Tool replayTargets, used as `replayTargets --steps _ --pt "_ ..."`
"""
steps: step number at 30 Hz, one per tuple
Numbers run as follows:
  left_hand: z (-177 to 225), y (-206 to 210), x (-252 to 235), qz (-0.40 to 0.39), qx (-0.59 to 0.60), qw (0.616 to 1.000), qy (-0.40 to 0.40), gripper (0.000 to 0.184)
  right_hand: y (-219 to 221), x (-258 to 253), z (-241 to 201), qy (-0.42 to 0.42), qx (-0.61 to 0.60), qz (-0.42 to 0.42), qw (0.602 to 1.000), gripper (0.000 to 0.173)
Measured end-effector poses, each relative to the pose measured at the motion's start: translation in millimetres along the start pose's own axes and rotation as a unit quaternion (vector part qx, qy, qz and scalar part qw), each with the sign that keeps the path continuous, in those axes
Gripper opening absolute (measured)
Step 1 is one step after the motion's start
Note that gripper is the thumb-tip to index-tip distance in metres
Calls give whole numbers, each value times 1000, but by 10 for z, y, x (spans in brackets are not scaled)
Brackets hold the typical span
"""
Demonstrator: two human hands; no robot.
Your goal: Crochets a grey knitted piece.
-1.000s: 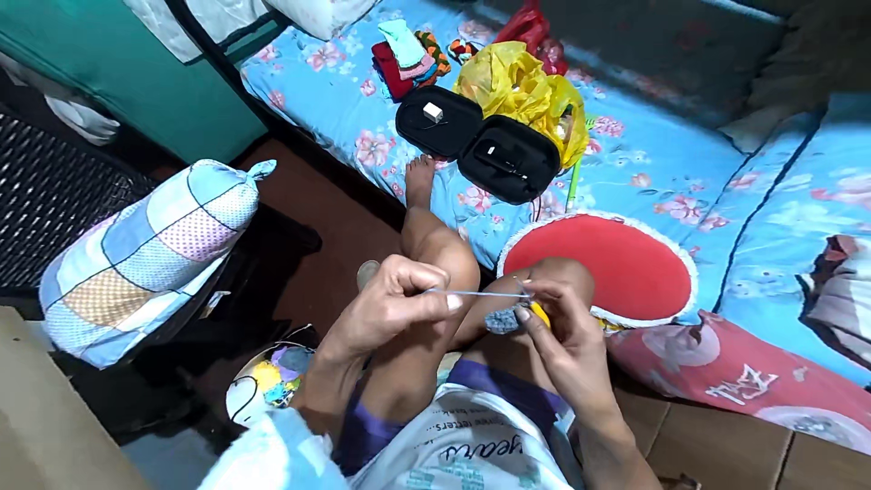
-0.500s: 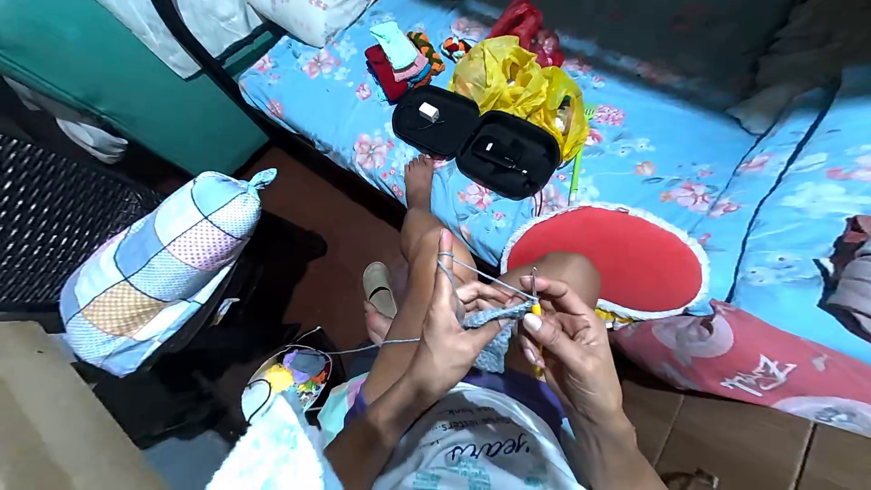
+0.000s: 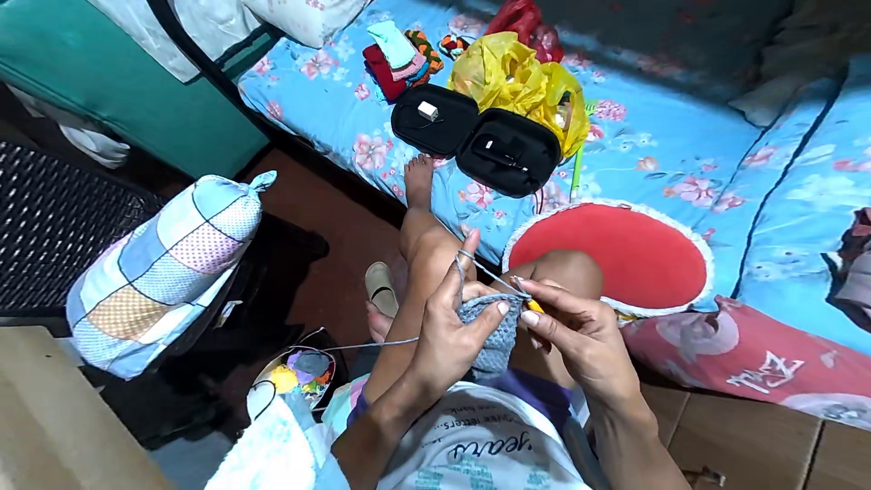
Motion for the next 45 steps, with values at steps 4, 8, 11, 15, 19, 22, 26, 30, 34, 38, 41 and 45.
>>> replayTargets --steps 4,8,11,15,19,22,26,30,34,38,41,45 --pt "-33 -9 -35 -11 26 1000 -9 74 -34 -22 44 1 23 -14 1000 31" --pt "-67 -22 -49 -4 35 999 -25 80 -74 -33 83 1 44 -21 999 30" --pt "-90 -14 -39 -16 27 998 -52 86 -102 -39 74 -17 80 -36 996 30" --pt "-90 -26 -34 -26 14 997 -71 88 -105 -30 44 -39 121 -81 989 30" --pt "-97 -66 -42 -7 22 998 -53 86 -116 -35 25 -54 150 -123 980 32" --pt "-106 -87 -38 7 24 998 -62 83 -143 -36 -32 -106 211 -141 961 32" --pt "-114 -97 -31 18 22 998 -64 83 -137 -23 -173 -191 334 -153 910 37" --pt "-115 -83 -17 36 -12 998 -44 81 -76 30 -286 -234 457 -124 849 38" --pt "-99 -45 24 54 -76 995 21 74 41 119 -348 -261 553 -88 787 41" --pt "-105 10 77 79 -125 984 97 71 139 233 -319 -250 589 -16 768 37" --pt "-172 18 96 95 -81 988 86 79 154 233 -216 -210 518 27 829 37" --pt "-186 60 94 58 -7 995 76 88 49 80 15 -68 163 6 984 46"
Point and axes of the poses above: each hand's wrist, its own x-axis away from the middle knuckle, its own y-axis out of the palm, z = x × y, the point moved 8 cm from there along -x, towards the middle knuckle, and after that the axes turned 3 degrees about z, right-handed, at the moved point
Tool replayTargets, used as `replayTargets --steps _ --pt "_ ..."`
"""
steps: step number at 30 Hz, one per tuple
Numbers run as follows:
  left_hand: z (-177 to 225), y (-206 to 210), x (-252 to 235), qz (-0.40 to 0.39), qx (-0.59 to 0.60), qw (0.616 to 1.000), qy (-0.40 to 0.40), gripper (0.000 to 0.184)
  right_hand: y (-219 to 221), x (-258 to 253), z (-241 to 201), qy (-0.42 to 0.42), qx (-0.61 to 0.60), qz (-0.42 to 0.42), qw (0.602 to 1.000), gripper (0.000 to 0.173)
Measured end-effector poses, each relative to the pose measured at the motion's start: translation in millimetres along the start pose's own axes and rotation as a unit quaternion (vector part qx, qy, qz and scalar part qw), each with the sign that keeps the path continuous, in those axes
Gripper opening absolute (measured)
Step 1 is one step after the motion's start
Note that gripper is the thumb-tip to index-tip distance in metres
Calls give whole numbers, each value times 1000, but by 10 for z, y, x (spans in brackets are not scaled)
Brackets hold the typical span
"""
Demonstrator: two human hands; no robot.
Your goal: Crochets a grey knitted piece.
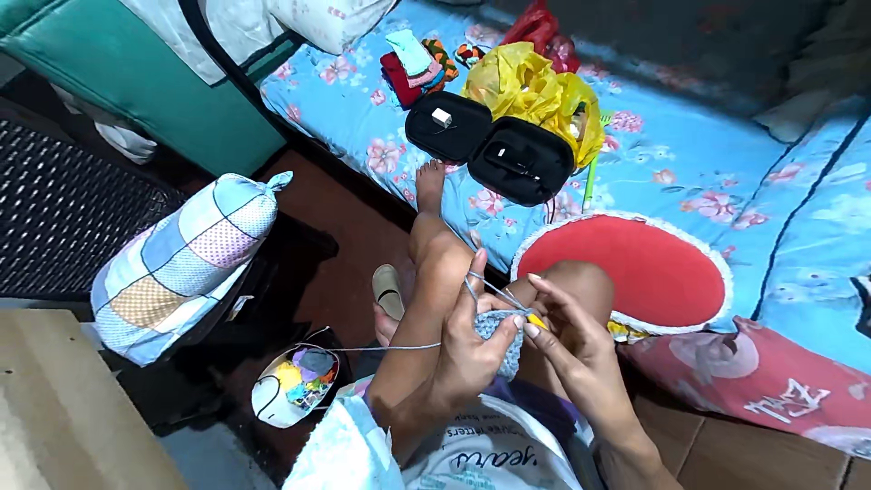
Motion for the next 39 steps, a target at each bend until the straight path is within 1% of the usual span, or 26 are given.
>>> replayTargets --steps 1,2,3,5,6,7,9,12,14,16,19,21,22,24,25,26,27,29,30,32,33,36,39 --pt "17 -19 -30 -6 11 1000 -18 89 0 -13 17 -4 -26 5 1000 47" --pt "45 -45 -67 -14 10 999 -35 89 -11 -10 3 -35 9 10 999 44" --pt "73 -73 -98 -20 -1 999 -49 87 -29 2 -42 -85 86 20 992 41" --pt "104 -122 -137 -35 -29 998 -53 81 -59 24 -176 -175 250 31 952 35" --pt "110 -139 -149 -41 -36 997 -52 79 -75 28 -231 -199 304 27 931 33" --pt "109 -150 -155 -46 -38 997 -53 78 -98 25 -274 -207 334 13 920 33" --pt "104 -148 -154 -56 -42 996 -56 75 -166 -2 -292 -187 339 -25 922 33" --pt "100 -118 -135 -72 -48 995 -50 72 -275 -59 -148 -101 253 -78 959 35" --pt "103 -73 -95 -91 -58 994 -15 68 -272 -82 -44 -36 165 -118 979 36" --pt "118 -30 -43 -100 -86 991 38 61 -229 -100 3 -1 118 -127 985 37" --pt "138 11 33 -85 -139 980 112 56 -159 -118 29 46 66 -109 991 35" --pt "144 33 71 -66 -120 981 141 56 -89 -122 41 87 -22 -104 991 32" --pt "142 40 83 -50 -97 983 148 56 -49 -121 59 111 -82 -100 985 33" --pt "136 40 83 -22 -41 989 138 55 26 -109 126 156 -230 -95 956 38" --pt "134 37 72 -14 -18 992 121 58 49 -98 154 162 -285 -92 940 39" --pt "133 32 53 -10 -1 995 103 62 51 -87 167 151 -308 -80 936 39" --pt "138 28 32 -8 6 996 92 66 29 -73 161 124 -288 -59 948 38" --pt "152 21 1 -10 -4 997 79 71 -58 -31 83 25 -142 -2 990 35" --pt "160 23 -14 -15 -12 997 73 71 -87 -1 30 -35 -59 20 997 29" --pt "178 28 -36 -34 -34 997 62 72 -110 62 -40 -140 79 48 986 17" --pt "187 26 -53 -47 -40 996 58 73 -113 81 -66 -174 121 54 976 13" --pt "235 -15 -140 -77 -55 994 54 67 -131 103 -106 -219 182 52 957 11" --pt "219 -75 -201 -102 -40 994 4 63 -148 87 -121 -236 187 22 953 10"
Point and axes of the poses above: each hand's wrist, its own x-axis away from the middle knuckle, its own y-axis out of the palm, z = x × y, the point moved 8 cm from there along -x, towards the middle knuckle, and after that the axes turned 3 degrees about z, right-handed, at the moved point
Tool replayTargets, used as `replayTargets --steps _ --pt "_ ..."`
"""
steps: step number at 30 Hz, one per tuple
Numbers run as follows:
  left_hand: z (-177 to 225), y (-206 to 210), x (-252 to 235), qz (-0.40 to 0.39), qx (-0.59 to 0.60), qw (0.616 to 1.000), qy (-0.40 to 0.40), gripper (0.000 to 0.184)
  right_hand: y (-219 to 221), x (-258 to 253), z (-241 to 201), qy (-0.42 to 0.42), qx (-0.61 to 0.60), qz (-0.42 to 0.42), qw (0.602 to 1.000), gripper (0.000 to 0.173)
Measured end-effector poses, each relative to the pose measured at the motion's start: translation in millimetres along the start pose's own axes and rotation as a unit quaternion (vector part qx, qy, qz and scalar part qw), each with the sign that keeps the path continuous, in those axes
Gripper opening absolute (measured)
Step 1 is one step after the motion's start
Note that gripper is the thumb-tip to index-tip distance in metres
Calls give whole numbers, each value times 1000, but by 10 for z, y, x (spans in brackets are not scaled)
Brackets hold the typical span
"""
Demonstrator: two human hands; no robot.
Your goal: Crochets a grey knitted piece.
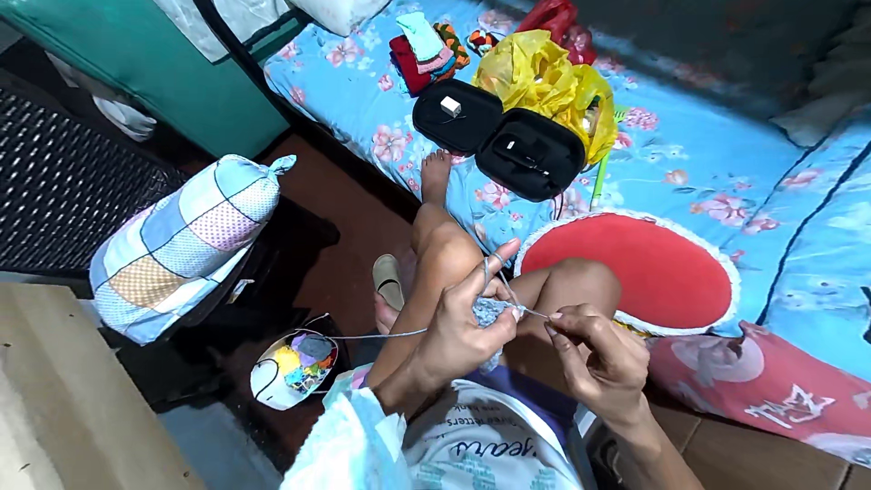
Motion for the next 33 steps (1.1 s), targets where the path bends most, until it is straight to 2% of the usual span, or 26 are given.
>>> replayTargets --steps 3,5,7,9,11,12,13,15,17,19,20,22,23,25,27,30,33 --pt "-74 -43 -24 -23 60 997 -52 61 2 5 74 28 -66 -36 997 9" --pt "-103 -43 -17 -35 79 994 -71 62 20 29 178 112 -164 -62 978 7" --pt "-108 -33 -7 -36 85 993 -75 63 74 77 293 228 -276 -80 931 12" --pt "-98 -27 -5 -31 74 995 -61 61 166 134 362 316 -386 -87 862 15" --pt "-82 -20 7 -13 36 999 -37 59 263 184 380 368 -475 -87 794 16" --pt "-70 -11 22 -3 0 1000 -13 56 291 195 372 381 -491 -86 779 16" --pt "-60 7 46 6 -45 999 20 54 289 195 360 385 -472 -77 789 16" --pt "-42 80 113 11 -152 983 104 48 223 147 309 366 -354 -56 859 16" --pt "-16 170 191 18 -229 957 176 40 187 71 238 339 -275 -39 899 15" --pt "1 212 240 33 -237 946 217 36 222 26 231 345 -305 -37 887 15" --pt "3 209 245 38 -210 952 217 36 260 25 255 356 -364 -34 860 16" --pt "16 170 205 31 -100 981 165 44 319 36 281 357 -473 -28 805 16" --pt "25 146 176 28 -42 990 129 49 308 36 273 337 -470 -22 816 16" --pt "37 91 130 26 39 996 71 60 201 20 204 249 -336 1 908 15" --pt "28 32 90 8 73 997 15 66 119 -1 75 138 -195 20 971 10" --pt "-26 -76 58 -8 126 992 -27 69 77 -24 -44 30 -71 24 997 9" --pt "-62 -164 67 -30 168 983 -61 70 89 -3 -5 36 -108 4 993 8"
Point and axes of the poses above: each hand's wrist, its own x-axis away from the middle knuckle, its own y-axis out of the palm, z = x × y, the point moved 8 cm from there along -x, towards the middle knuckle, and after that the axes turned 3 degrees about z, right-handed, at the moved point
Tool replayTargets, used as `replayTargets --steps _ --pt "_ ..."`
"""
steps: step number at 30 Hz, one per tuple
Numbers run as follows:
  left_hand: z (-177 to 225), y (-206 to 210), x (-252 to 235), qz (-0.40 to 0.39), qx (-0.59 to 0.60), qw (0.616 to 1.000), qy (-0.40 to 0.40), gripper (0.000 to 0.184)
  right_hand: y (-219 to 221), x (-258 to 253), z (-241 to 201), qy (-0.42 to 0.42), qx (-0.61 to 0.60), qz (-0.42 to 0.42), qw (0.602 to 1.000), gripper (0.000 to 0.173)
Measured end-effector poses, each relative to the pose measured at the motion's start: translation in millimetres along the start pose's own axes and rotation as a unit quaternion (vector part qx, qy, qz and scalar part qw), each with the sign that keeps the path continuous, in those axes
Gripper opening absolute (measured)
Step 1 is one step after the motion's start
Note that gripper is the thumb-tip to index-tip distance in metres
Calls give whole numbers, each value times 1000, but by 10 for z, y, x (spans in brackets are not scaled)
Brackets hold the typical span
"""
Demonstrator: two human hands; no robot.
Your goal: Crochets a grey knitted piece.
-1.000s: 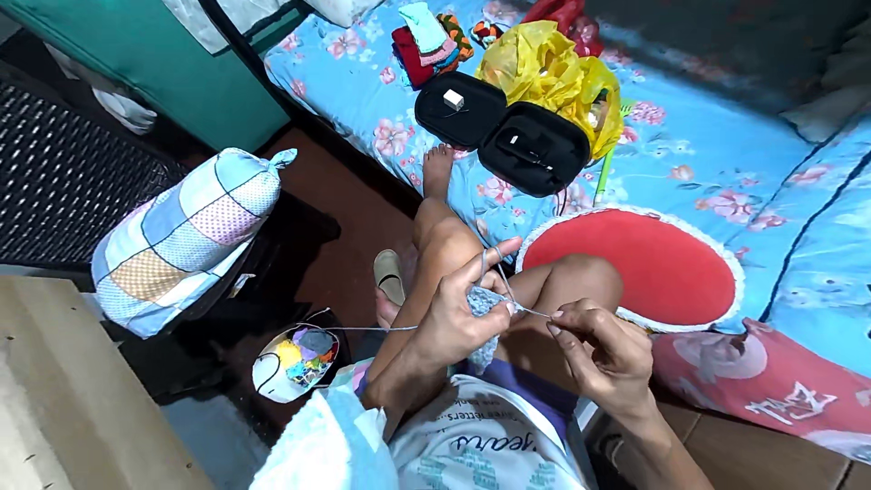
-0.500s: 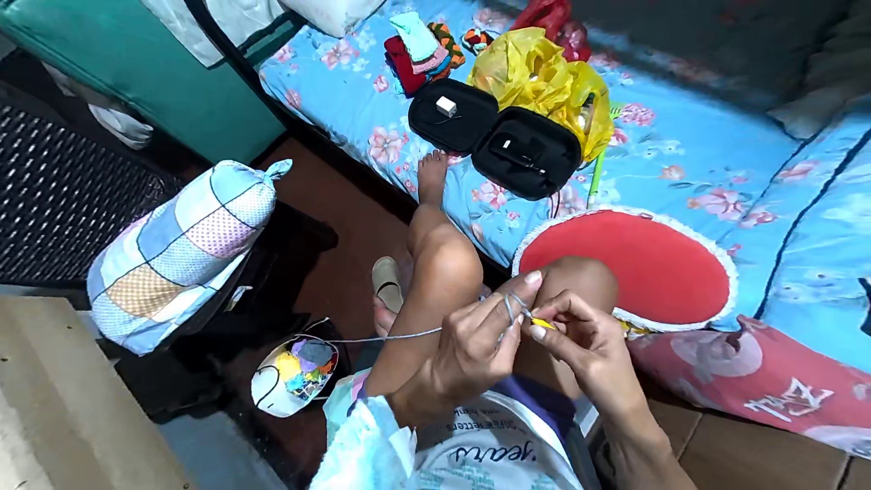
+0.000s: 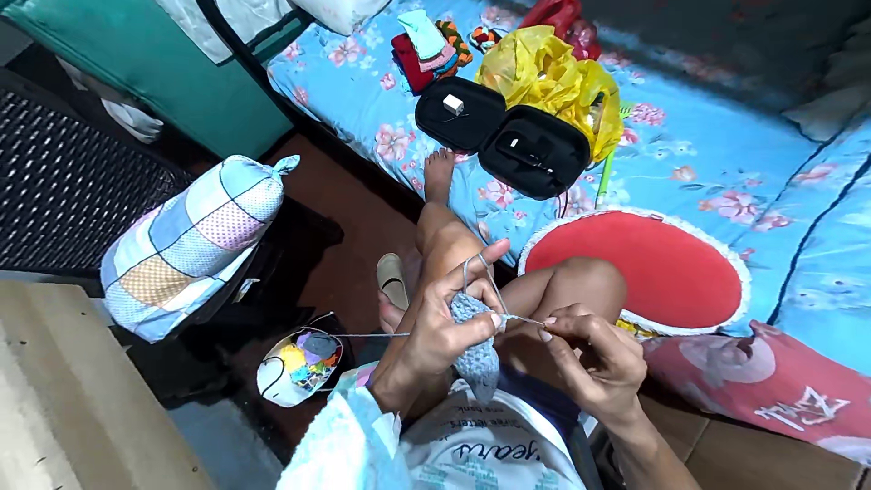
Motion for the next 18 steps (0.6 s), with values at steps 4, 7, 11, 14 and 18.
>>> replayTargets --steps 4,7,11,14,18 --pt "-40 -10 14 14 -2 1000 -6 70 71 55 243 210 -215 -50 953 15" --pt "28 56 51 40 -192 976 95 59 134 43 252 263 -215 -66 938 15" --pt "43 238 138 8 -365 901 234 41 200 -80 133 191 -119 -47 973 16" --pt "59 215 165 20 -359 898 252 37 285 -113 163 233 -206 -28 950 32" --pt "92 101 123 30 -299 932 204 47 410 -44 275 311 -421 15 852 29"
Point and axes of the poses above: each hand's wrist, its own x-axis away from the middle knuckle, its own y-axis out of the palm, z = x × y, the point moved 8 cm from there along -x, towards the middle knuckle, and after that the axes turned 3 degrees about z, right-handed, at the moved point
